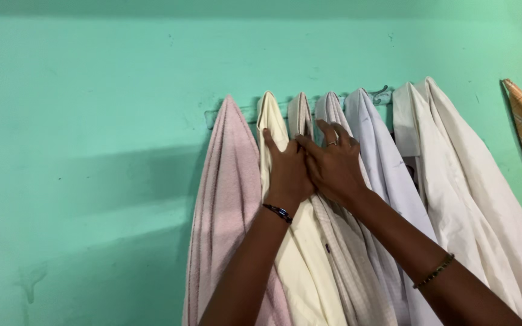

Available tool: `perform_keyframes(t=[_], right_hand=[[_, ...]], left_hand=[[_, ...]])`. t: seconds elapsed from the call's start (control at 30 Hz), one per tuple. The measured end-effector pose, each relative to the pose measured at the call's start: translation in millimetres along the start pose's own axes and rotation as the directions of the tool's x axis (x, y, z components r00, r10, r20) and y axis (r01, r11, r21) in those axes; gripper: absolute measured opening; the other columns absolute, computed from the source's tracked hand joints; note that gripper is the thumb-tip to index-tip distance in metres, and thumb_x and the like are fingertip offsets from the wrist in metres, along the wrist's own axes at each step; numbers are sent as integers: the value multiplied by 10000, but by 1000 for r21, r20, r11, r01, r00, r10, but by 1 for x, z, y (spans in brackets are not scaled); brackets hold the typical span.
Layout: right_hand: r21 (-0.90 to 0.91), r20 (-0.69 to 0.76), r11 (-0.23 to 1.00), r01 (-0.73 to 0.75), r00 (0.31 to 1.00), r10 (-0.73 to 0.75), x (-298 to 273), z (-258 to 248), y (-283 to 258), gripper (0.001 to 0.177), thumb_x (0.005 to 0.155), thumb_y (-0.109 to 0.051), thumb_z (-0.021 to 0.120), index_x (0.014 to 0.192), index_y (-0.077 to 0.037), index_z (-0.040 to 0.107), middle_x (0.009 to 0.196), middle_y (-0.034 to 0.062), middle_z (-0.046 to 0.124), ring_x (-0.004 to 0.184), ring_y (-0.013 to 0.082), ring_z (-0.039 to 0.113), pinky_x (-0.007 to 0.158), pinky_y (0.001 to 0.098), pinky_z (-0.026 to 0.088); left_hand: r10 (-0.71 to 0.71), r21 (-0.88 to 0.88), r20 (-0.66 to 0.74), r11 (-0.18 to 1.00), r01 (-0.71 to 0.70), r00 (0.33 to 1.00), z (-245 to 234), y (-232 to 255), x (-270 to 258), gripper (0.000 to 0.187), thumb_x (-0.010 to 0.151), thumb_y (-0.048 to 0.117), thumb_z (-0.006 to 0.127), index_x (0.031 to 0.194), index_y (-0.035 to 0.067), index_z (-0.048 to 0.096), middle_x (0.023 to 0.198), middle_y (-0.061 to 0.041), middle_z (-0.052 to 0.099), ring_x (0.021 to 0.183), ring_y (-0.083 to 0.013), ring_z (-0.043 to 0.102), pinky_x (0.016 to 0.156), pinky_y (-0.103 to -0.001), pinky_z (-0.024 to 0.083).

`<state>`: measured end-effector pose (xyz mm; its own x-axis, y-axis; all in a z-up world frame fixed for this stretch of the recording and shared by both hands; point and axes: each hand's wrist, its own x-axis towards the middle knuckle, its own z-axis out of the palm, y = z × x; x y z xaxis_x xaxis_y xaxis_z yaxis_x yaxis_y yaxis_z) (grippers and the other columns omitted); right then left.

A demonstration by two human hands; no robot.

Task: The person hangs several shirts and a towel on a wall-mounted rack. They pick up each item, unfold it, and drape it over the hooks, adjusting the fabric to hang neatly.

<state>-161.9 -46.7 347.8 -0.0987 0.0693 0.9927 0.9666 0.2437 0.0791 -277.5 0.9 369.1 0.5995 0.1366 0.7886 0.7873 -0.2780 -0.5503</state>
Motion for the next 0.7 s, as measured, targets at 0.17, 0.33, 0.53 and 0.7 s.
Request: perform_keyframes(t=[0.17,0.33,0.53,0.7], right_hand=[[76,165,988,-136,979,122,14,12,4,489,998,-425,474,1459,-281,545,1567,254,336,1440,490,277,1060,747,199],[53,301,935,-350,899,319,31,34,-3,542,976,-502,411,1470,-303,515,1550,183,400,1419,471,372,1034,858,128],[37,303,936,-349,897,323,35,44,9,562,951,-502,415,1440,-244,520,1417,163,524,1337,408,488,999,872,119],[3,244,966,-257,937,248,24,44,17,459,956,-440,431,1267,-148,599,1241,136,645,1177,365,630,968,801,216]], left_hand=[[-28,-194,-118,981,5,993,-4,0,-8,461,950,518,551,1285,233,687,1201,25,701,1333,-213,529,1182,-776,-31],[-61,-258,-235,966,-2,970,5,5,-11,523,946,501,544,1403,252,598,1310,30,683,1347,-240,509,1196,-753,-18],[-62,-197,-219,980,18,974,18,16,-10,591,929,530,546,1445,243,531,1422,9,611,1393,-282,428,1147,-776,-4],[-92,-107,-37,990,87,995,17,30,-10,652,933,574,536,1469,205,497,1413,-12,582,1416,-246,396,1140,-802,-1]])
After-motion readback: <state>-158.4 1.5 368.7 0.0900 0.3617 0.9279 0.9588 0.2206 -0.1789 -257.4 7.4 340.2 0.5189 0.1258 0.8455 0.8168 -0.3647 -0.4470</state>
